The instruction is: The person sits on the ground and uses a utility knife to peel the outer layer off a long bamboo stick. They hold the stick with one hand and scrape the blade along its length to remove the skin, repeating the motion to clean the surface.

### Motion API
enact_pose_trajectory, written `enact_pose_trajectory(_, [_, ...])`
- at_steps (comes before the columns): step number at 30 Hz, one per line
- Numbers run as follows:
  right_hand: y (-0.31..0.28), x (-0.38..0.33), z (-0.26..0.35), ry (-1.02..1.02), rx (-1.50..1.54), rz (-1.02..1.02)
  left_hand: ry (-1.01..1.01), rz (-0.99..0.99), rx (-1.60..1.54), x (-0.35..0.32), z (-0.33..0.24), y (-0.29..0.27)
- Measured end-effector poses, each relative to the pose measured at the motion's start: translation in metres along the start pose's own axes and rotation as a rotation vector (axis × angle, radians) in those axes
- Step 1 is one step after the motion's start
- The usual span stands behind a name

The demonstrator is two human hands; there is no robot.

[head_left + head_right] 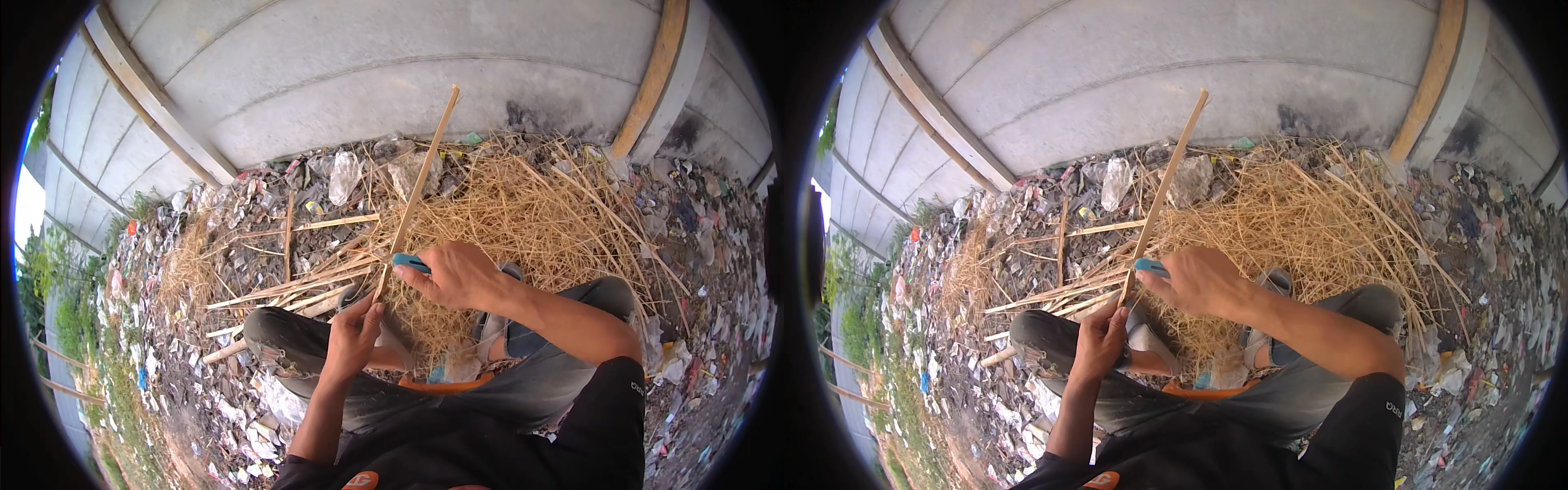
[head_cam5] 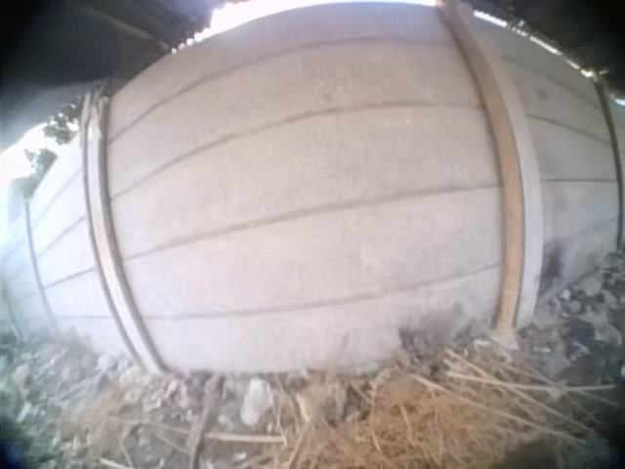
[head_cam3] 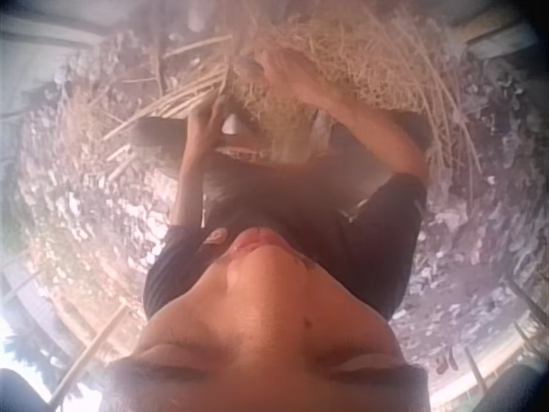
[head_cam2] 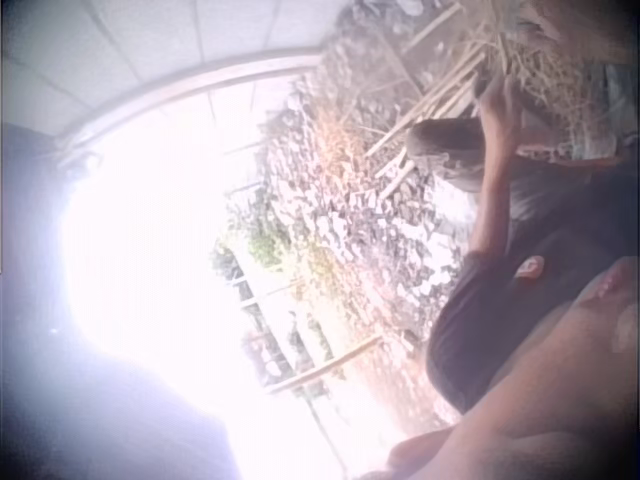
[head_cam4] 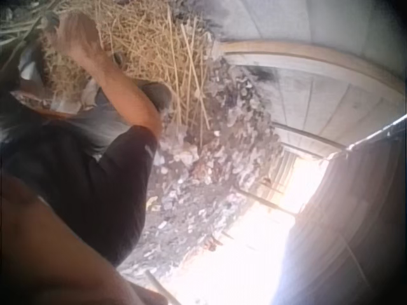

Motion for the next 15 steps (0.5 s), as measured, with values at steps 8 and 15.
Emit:
enact_pose_trajectory(8, [0.032,-0.005,-0.004,-0.069,-0.026,0.08,0.201,-0.262,0.272,0.005,0.011,0.008])
enact_pose_trajectory(15, [-0.059,0.014,-0.179,0.511,-0.112,-0.325,-0.023,-0.082,0.386,-0.048,0.039,-0.009])
Point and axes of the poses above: each hand's wrist, its own x-axis towards the middle knuckle, its own y-axis out of the palm, z = x × y, the point moved 2 cm from there along x, towards the middle knuckle, and after that the axes turned 12 degrees about -y, right-handed, at the moved point
